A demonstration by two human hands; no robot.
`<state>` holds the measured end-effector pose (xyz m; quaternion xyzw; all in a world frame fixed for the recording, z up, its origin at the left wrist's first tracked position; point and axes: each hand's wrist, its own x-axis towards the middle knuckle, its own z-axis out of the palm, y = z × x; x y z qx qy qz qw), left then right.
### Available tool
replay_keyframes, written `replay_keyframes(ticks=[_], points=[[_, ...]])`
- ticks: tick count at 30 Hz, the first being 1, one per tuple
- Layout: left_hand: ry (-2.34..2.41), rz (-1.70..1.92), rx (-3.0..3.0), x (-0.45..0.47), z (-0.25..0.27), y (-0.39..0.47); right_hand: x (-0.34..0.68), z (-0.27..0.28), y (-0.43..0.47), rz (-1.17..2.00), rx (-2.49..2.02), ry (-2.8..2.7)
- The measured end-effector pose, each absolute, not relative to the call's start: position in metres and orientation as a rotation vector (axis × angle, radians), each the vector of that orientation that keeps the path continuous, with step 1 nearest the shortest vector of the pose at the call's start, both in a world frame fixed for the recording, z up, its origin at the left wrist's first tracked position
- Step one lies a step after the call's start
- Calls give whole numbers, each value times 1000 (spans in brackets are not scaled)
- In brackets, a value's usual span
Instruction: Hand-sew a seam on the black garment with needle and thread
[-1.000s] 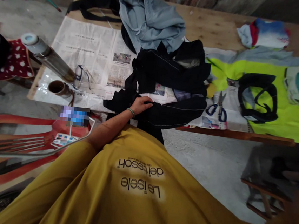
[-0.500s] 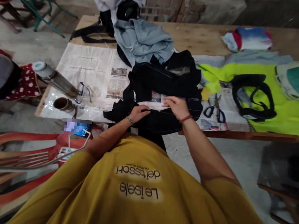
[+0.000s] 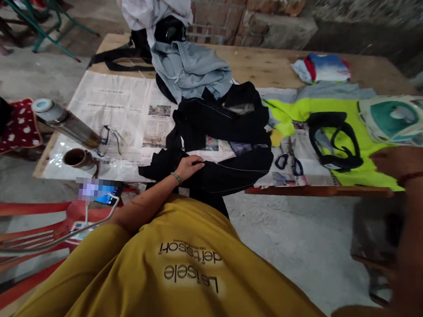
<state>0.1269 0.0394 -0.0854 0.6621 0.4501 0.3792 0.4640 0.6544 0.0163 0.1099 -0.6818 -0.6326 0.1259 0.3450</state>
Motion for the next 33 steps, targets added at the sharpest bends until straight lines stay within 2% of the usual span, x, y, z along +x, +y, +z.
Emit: replay_keyframes(ticks=[4, 7, 11, 17, 20, 25, 29, 33], points=[[1137, 920, 1615, 127, -84, 39, 617, 122, 11, 296, -1973, -1652], [1149, 911, 1623, 127, -83, 37, 538, 112, 9, 608, -1966, -1543], [1140, 916, 1652, 129, -82, 36, 439, 85, 9, 1033, -1570, -1363], [1131, 930, 1666, 129, -82, 36, 379, 58, 8, 1339, -1266, -1226], [1113, 944, 1623, 128, -83, 36, 367, 55, 4, 1296, -1308, -1281], [1140, 1054, 1527, 128, -70, 38, 350, 54, -8, 993, -1497, -1533], [1087, 1285, 1717, 129, -27, 28, 339, 51, -15, 877, -1513, -1653], [886, 1198, 1770, 133, 15, 12, 326, 47, -18, 967, -1466, -1650]])
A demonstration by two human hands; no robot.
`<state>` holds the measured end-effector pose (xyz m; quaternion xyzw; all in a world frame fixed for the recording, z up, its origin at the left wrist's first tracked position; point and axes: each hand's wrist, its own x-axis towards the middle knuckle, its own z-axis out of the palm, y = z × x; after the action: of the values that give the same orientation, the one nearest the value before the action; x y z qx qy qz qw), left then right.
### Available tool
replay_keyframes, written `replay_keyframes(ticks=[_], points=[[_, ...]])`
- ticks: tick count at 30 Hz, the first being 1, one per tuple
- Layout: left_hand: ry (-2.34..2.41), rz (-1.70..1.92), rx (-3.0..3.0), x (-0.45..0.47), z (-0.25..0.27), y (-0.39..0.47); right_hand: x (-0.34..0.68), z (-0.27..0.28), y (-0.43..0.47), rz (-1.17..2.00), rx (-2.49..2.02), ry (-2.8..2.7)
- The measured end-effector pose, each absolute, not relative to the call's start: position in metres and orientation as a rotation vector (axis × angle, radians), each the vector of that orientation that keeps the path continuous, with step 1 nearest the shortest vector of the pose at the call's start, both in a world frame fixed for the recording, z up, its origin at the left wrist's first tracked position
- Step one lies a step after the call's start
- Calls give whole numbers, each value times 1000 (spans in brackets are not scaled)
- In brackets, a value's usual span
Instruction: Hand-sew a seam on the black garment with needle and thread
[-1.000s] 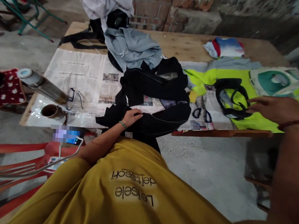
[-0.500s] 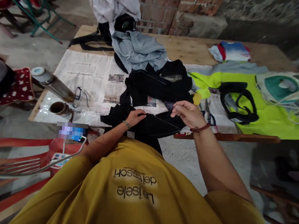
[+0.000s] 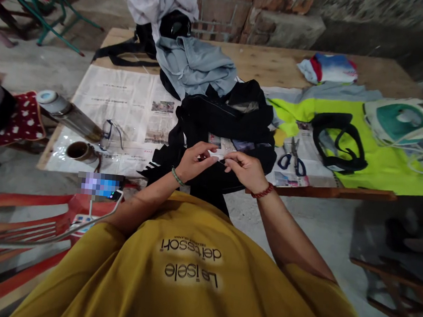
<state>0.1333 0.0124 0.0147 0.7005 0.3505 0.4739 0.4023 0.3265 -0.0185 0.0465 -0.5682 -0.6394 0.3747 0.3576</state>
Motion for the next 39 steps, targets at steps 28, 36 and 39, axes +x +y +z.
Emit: replay_keyframes(ticks=[28, 36, 39], points=[[966, 1333, 1924, 127, 42, 1, 335, 50, -29, 915, -1427, -1525], [927, 1395, 1918, 121, 69, -19, 290, 56, -36, 1192, -1277, -1588], [711, 1198, 1833, 94, 114, -51, 295, 47, -35, 1262, -1269, -1454]])
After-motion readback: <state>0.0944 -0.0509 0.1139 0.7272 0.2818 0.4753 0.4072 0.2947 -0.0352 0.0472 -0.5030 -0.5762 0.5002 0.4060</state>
